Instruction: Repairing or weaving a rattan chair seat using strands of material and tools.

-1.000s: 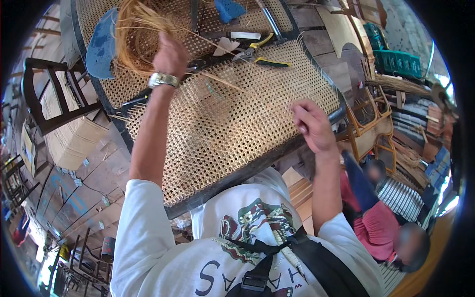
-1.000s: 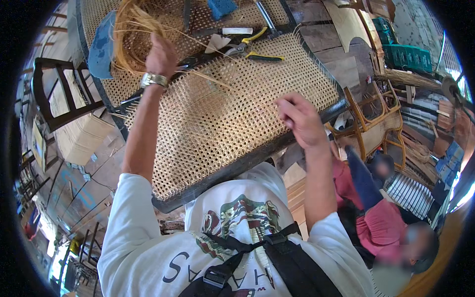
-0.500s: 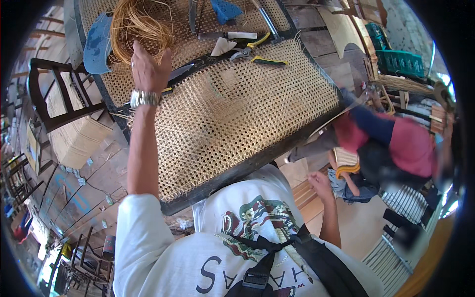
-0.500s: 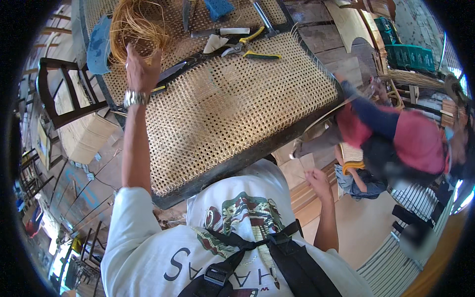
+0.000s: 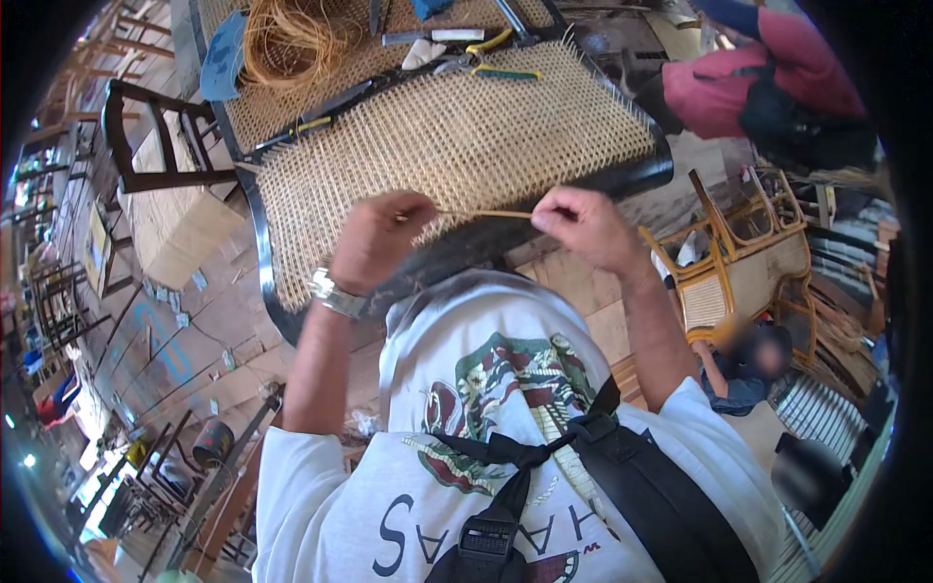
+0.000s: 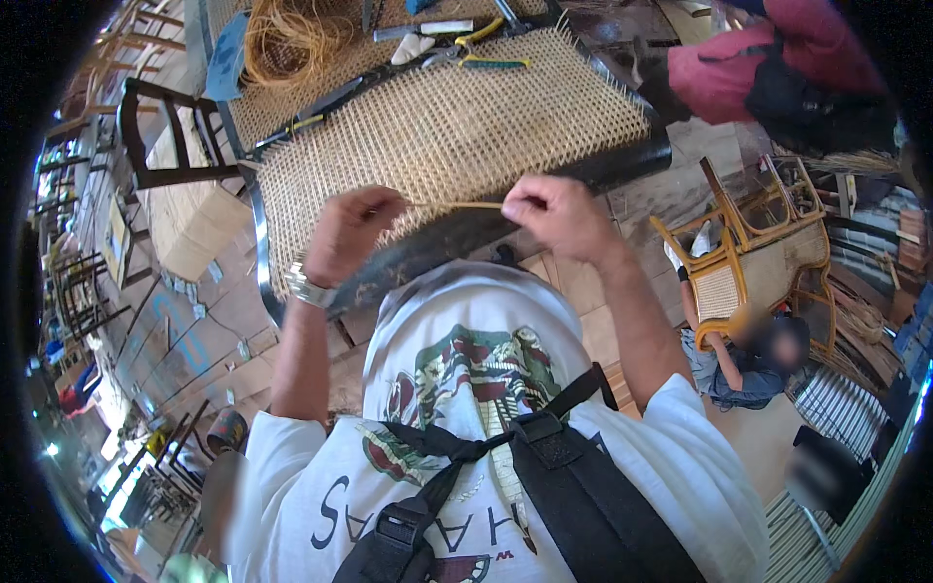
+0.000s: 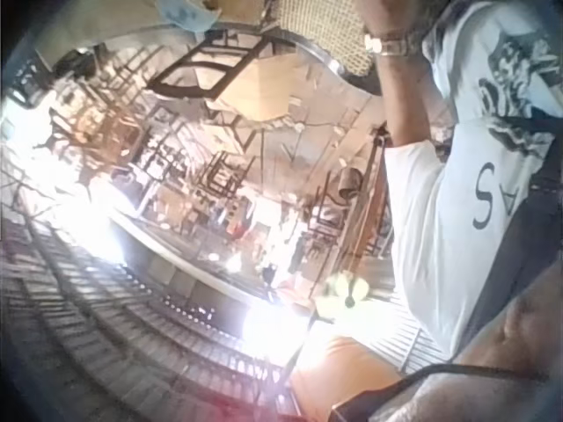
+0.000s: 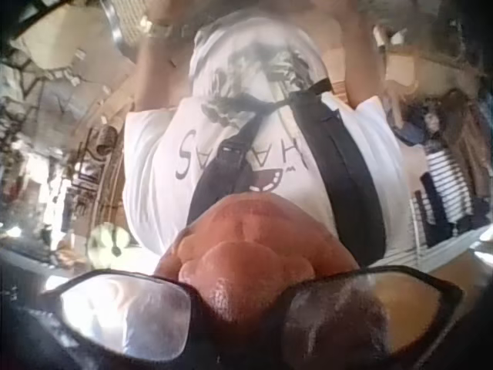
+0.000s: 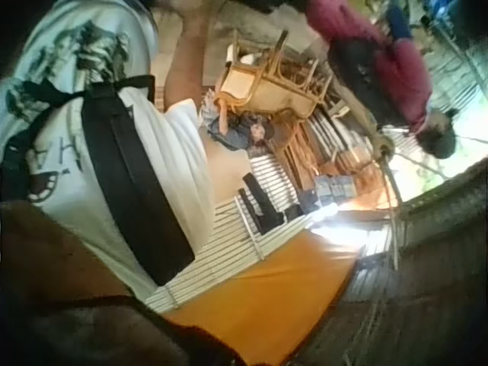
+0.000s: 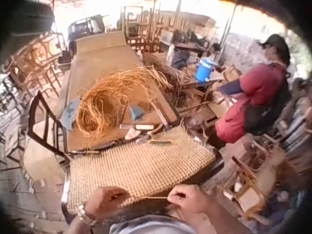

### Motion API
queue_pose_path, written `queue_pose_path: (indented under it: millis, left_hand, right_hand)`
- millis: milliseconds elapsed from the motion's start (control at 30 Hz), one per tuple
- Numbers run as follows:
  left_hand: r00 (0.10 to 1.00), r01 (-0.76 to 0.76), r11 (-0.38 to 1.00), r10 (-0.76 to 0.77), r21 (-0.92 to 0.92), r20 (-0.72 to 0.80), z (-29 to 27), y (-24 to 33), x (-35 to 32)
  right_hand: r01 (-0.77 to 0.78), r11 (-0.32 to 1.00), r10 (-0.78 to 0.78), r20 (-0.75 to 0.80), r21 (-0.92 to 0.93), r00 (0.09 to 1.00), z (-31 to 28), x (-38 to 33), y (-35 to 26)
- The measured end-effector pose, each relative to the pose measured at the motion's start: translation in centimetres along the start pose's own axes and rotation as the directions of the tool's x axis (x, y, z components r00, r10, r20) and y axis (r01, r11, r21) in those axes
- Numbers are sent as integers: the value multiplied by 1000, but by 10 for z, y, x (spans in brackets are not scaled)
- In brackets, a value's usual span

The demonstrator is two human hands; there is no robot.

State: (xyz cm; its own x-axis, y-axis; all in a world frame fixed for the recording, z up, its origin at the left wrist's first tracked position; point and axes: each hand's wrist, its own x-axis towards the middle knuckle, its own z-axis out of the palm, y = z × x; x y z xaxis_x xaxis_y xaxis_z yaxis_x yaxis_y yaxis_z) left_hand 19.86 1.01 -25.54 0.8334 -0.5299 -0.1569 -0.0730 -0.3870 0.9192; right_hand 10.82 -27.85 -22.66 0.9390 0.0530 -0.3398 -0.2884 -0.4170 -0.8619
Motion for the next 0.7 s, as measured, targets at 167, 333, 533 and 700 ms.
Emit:
queue_pose_path:
  millis: [167, 333, 533, 700]
  left_hand:
    - [970, 243, 916, -233, 319, -70, -63, -16, -35]
    - [929, 360, 859, -292, 363, -229, -95, -69, -74]
    - [884, 457, 768, -337, 448, -324, -109, -106, -114]
    - [844, 527, 716, -380, 458, -378, -107, -112, -140]
  right_hand:
    - [-41, 999, 42, -30, 15, 999, -62, -32, 22]
    - [-20, 1000, 20, -99, 2, 995, -105, -62, 49]
    - [-56, 996, 49, -112, -67, 993, -132, -87, 61]
    - [-3, 991, -12, -117, -131, 993, -139, -97, 69]
